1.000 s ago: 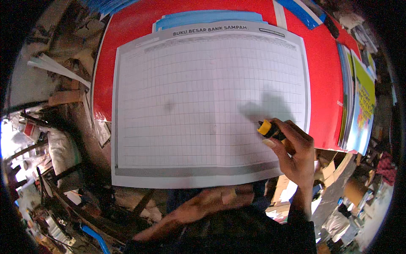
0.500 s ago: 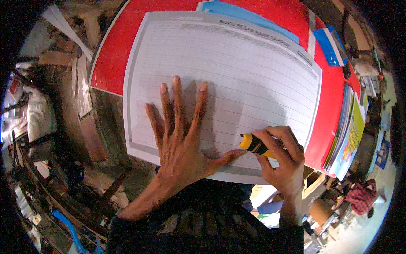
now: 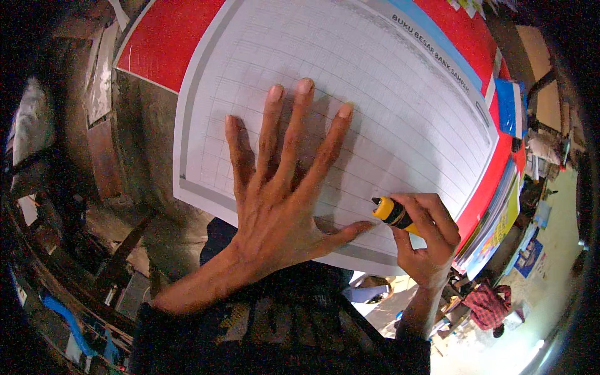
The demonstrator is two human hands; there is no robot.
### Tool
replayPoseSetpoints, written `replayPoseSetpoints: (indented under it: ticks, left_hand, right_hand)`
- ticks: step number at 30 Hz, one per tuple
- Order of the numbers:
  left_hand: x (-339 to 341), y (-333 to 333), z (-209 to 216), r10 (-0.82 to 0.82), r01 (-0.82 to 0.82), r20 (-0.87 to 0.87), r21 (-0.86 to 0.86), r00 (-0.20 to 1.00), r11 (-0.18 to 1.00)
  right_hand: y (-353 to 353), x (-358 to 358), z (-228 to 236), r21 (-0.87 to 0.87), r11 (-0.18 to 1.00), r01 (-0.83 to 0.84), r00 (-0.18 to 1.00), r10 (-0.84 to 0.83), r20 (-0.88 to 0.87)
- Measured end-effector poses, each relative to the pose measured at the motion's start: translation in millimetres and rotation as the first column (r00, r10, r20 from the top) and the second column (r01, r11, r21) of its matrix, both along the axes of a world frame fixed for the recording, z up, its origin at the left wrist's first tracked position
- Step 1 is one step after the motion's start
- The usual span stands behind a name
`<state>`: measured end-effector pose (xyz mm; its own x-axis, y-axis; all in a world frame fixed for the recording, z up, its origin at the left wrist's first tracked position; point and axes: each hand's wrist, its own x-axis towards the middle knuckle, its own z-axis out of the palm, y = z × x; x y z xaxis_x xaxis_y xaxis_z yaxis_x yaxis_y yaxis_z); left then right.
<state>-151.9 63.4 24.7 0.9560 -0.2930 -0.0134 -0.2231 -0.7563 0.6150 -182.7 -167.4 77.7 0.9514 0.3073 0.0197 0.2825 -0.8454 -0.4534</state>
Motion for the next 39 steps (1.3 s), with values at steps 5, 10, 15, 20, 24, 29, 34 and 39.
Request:
replayPoseSetpoints:
  ticks: [5, 10, 15, 20, 24, 29, 34, 39]
  left_hand:
    - [1.0, -0.3, -0.1, 0.005, -0.005, 0.016, 0.02, 1.0, 1.0]
    - [2.0, -0.2, -0.4, 0.004, -0.004, 0.013, 0.014, 1.0, 1.0]
    - [1.4, 0.8, -1.3, 0.007, -0.007, -0.007, -0.033, 1.0, 0.999]
    - [0.8, 2.2, -2.6, 0.005, -0.006, -0.013, -0.078, 1.0, 0.997]
    - [1.9, 2.6, -0.8, -0.001, 0.0, -0.008, -0.061, 1.0, 0.998]
    - [1.9, 2.7, -0.2, 0.001, -0.002, -0.011, -0.069, 1.0, 0.998]
    - [1.8, 3.5, -2.2, -0.009, 0.008, -0.008, -0.111, 1.0, 0.994]
    - [1.9, 3.0, -2.0, -0.002, 0.002, -0.002, -0.102, 1.0, 0.995]
  right_hand:
    - [-0.3, 3.1, 6.1, -0.064, 0.998, 0.006, 0.997, -0.011, -0.075]
    - [2.7, 5.3, 10.5, -0.078, 0.997, 0.0, 0.992, -0.01, -0.124]
    - [11.0, 9.9, 22.6, -0.139, 0.99, -0.024, 0.982, -0.003, -0.188]
    - [16.0, 10.4, 25.5, -0.215, 0.971, -0.108, 0.985, 0.076, -0.152]
    - [13.5, 22.4, 28.2, -0.409, 0.847, -0.339, 0.936, 0.349, -0.055]
    - [2.4, 17.2, 14.3, -0.231, 0.937, -0.261, 0.965, 0.253, -0.064]
    - [1.1, 10.1, 6.9, -0.092, 0.994, -0.05, 0.985, 0.034, -0.168]
    - [2.3, 18.9, 11.0, -0.192, 0.966, -0.176, 0.98, 0.153, -0.13]
